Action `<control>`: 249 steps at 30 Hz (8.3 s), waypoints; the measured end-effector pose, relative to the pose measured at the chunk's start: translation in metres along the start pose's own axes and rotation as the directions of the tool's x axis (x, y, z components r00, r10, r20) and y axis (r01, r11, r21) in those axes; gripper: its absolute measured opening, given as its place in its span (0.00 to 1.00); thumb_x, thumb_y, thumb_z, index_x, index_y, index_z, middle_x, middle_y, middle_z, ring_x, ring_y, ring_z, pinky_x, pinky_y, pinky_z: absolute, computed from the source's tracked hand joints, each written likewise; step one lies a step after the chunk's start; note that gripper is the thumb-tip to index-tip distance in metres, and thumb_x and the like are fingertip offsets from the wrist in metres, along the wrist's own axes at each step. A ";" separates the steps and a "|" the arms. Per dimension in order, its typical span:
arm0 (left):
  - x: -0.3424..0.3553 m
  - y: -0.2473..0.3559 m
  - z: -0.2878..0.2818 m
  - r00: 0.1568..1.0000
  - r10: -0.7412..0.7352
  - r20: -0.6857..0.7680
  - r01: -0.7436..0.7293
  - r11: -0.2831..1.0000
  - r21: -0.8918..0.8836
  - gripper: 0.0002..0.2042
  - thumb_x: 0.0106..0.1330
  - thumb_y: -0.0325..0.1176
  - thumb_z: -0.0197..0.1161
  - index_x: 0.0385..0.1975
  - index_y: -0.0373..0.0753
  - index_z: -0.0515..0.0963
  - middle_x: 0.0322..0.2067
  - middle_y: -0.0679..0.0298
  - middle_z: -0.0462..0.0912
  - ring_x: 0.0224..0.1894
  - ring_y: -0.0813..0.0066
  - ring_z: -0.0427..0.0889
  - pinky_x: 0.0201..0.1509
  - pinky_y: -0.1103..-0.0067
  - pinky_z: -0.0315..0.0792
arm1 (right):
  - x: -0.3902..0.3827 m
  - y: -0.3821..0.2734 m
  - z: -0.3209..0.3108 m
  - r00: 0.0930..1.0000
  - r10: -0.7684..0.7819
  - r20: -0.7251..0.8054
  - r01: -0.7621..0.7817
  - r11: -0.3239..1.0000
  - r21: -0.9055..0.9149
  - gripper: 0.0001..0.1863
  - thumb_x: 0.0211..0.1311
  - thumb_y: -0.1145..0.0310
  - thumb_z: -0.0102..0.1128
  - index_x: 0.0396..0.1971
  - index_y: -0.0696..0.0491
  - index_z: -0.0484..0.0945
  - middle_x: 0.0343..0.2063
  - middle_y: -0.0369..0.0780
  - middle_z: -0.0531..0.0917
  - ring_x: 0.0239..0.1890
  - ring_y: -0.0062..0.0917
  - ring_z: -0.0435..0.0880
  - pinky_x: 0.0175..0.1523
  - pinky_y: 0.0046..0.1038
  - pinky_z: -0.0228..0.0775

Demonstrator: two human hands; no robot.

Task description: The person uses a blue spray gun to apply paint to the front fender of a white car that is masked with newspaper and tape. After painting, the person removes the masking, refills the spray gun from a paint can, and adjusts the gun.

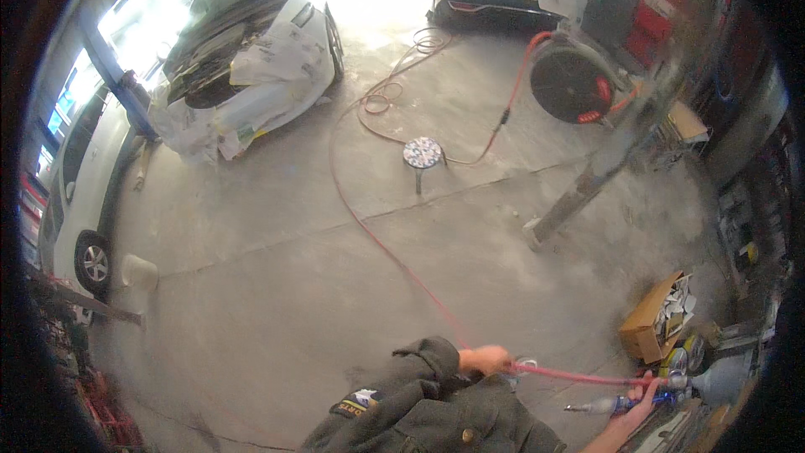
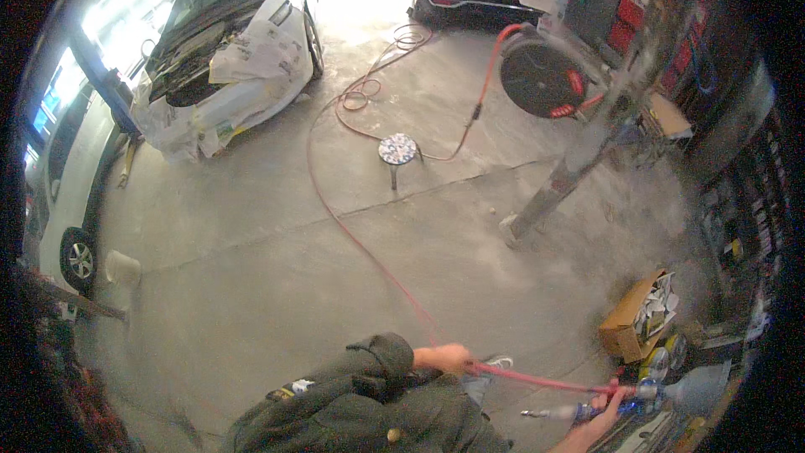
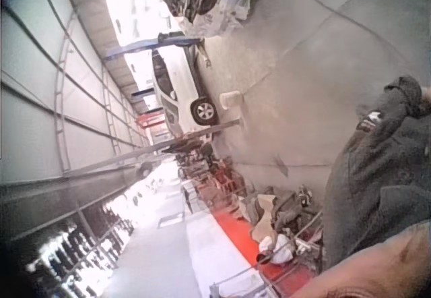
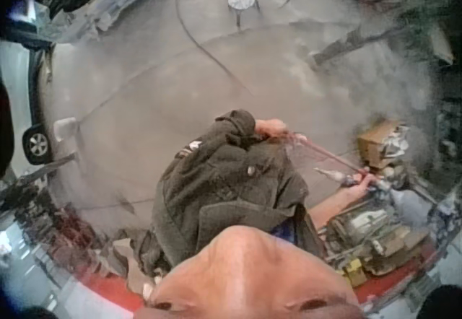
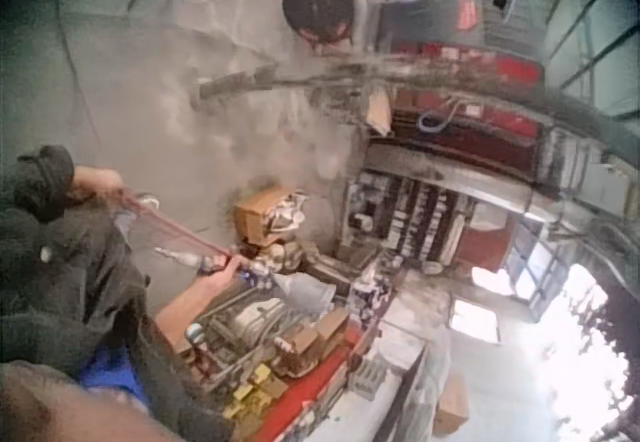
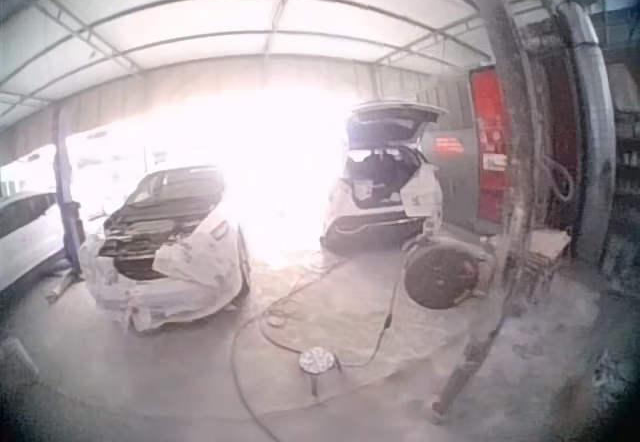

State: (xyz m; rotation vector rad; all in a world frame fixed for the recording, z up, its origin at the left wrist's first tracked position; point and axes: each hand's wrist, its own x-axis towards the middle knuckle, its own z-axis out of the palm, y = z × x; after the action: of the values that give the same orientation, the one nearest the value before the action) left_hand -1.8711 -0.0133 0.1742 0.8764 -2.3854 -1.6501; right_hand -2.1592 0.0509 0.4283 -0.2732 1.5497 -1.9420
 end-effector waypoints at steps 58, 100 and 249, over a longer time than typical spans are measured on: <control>1.355 0.533 -0.287 -0.049 0.726 0.686 -0.997 -0.080 0.014 0.32 0.53 0.57 0.65 0.58 0.50 0.73 0.60 0.41 0.68 0.55 0.39 0.72 0.60 0.54 0.67 | 1.084 -0.106 -0.081 0.973 0.220 -0.069 -0.193 0.615 -0.764 0.20 0.58 0.52 0.63 0.33 0.57 0.83 0.19 0.47 0.80 0.23 0.28 0.78 0.34 0.35 0.70; 1.634 0.459 -0.256 0.737 0.325 0.592 -0.418 0.908 0.022 0.26 0.76 0.49 0.40 0.58 0.34 0.72 0.51 0.60 0.75 0.52 0.70 0.72 0.58 0.76 0.64 | 1.039 0.052 -0.020 -0.260 0.130 -0.957 -0.845 0.449 0.291 0.18 0.56 0.56 0.64 0.34 0.58 0.81 0.32 0.50 0.84 0.36 0.43 0.85 0.40 0.43 0.75; 2.607 -0.143 0.205 0.032 -0.944 -0.327 -0.194 0.315 -0.929 0.17 0.71 0.41 0.57 0.40 0.29 0.79 0.33 0.58 0.85 0.30 0.68 0.83 0.35 0.76 0.80 | 2.790 0.103 -0.608 0.918 0.345 0.197 -0.108 0.694 -0.712 0.20 0.61 0.64 0.68 0.46 0.54 0.68 0.26 0.34 0.79 0.24 0.17 0.75 0.28 0.20 0.66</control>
State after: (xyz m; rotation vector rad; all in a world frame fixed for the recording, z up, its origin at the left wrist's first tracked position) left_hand -4.0530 -1.2205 -0.6258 1.8040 -0.0879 -1.2603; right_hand -4.6171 -1.1116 -0.4514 -0.6355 1.9157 -0.9823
